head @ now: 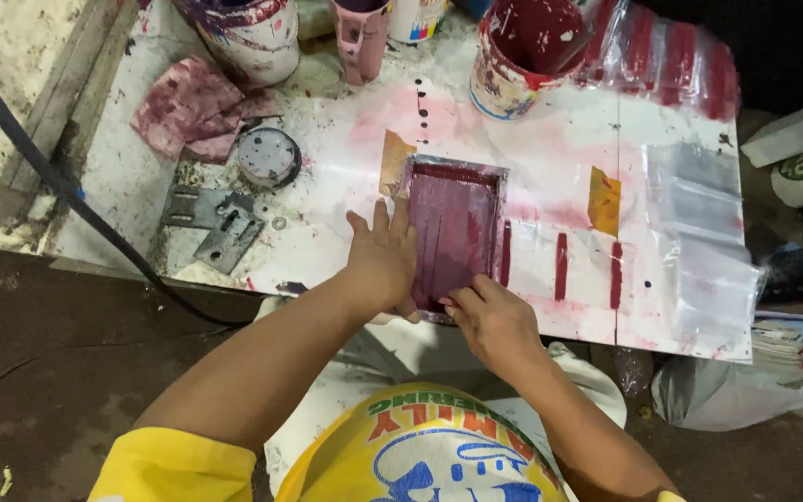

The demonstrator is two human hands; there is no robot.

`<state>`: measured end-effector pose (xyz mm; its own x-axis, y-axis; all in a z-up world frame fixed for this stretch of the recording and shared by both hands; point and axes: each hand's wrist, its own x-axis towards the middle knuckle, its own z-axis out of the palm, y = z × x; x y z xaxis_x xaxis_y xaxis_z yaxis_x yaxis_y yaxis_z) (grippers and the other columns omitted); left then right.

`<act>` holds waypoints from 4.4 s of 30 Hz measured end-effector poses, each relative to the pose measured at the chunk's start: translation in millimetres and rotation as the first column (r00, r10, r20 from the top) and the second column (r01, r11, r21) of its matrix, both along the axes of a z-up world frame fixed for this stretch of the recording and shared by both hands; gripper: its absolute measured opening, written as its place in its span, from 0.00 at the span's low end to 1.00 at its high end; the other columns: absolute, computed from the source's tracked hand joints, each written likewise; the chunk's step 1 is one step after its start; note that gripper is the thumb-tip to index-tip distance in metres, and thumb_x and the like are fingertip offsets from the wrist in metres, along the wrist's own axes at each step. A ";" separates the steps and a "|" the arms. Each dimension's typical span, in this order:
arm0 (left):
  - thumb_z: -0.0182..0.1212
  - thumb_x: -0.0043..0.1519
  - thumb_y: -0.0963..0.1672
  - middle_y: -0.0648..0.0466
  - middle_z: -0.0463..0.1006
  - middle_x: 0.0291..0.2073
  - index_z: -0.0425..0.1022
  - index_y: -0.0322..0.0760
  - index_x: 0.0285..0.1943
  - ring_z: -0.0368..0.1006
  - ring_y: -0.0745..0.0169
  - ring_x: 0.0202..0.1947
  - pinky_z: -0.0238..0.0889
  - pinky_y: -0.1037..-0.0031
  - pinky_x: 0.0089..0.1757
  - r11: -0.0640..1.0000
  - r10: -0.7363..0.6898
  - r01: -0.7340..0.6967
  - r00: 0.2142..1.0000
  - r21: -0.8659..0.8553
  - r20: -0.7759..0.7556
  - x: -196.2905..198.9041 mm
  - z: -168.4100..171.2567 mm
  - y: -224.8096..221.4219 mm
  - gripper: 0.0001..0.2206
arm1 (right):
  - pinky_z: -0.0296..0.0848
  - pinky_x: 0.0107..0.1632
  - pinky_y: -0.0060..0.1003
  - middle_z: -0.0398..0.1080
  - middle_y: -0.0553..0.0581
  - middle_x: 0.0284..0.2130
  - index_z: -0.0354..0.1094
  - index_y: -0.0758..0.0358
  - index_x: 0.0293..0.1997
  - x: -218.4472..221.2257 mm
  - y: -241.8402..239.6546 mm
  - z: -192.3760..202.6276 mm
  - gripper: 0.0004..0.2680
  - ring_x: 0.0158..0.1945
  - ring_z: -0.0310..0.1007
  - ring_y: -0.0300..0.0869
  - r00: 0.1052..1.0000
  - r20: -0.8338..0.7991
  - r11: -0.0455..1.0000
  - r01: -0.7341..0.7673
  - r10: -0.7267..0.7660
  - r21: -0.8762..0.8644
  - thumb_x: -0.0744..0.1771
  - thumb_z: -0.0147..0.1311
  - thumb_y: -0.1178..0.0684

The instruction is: Spreading red ink across a screen printing frame using a small handheld tool to prepare for printing.

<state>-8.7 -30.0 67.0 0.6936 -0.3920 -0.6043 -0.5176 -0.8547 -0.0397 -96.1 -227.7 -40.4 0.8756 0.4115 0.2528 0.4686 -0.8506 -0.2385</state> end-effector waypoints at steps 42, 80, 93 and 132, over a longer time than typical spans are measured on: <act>0.78 0.42 0.60 0.39 0.42 0.77 0.48 0.28 0.76 0.36 0.32 0.76 0.35 0.25 0.61 0.902 0.090 -0.110 0.994 -0.417 -0.066 4.9 -25.5 40.6 0.59 | 0.73 0.34 0.40 0.64 0.53 0.29 0.72 0.55 0.42 166.3 20.8 -29.0 0.05 0.32 0.74 0.51 0.958 0.246 0.987 -0.126 0.147 -0.100 0.70 0.51 0.50; 0.80 0.41 0.59 0.38 0.41 0.77 0.49 0.27 0.75 0.38 0.30 0.75 0.35 0.23 0.60 0.897 0.101 -0.134 0.990 -0.422 -0.099 4.8 -24.7 38.8 0.58 | 0.73 0.36 0.45 0.67 0.52 0.33 0.72 0.52 0.41 81.5 0.0 -24.5 0.05 0.34 0.74 0.51 0.974 0.199 0.994 -0.095 0.104 -0.052 0.70 0.50 0.48; 0.78 0.41 0.60 0.39 0.40 0.77 0.51 0.28 0.74 0.38 0.30 0.75 0.37 0.24 0.60 0.912 0.088 -0.108 0.994 -0.395 -0.068 4.9 -29.5 36.8 0.58 | 0.73 0.48 0.51 0.76 0.63 0.35 0.75 0.58 0.45 89.5 11.1 28.8 0.08 0.45 0.77 0.59 0.906 -0.357 0.907 0.330 -0.227 0.260 0.69 0.58 0.46; 0.79 0.43 0.58 0.40 0.40 0.78 0.48 0.28 0.76 0.37 0.31 0.75 0.36 0.25 0.60 0.902 0.102 -0.130 0.991 -0.412 -0.091 3.6 -20.4 38.8 0.58 | 0.74 0.39 0.37 0.69 0.51 0.30 0.74 0.58 0.43 168.1 -13.9 0.9 0.02 0.36 0.76 0.47 0.991 0.136 1.000 -0.001 0.004 -0.018 0.69 0.59 0.55</act>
<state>-5.1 8.7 46.5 0.7140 -0.5369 -0.4493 -0.4031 -0.8400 0.3632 72.1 -241.6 -39.4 0.8327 0.4191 0.3619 0.4977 -0.8529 -0.1575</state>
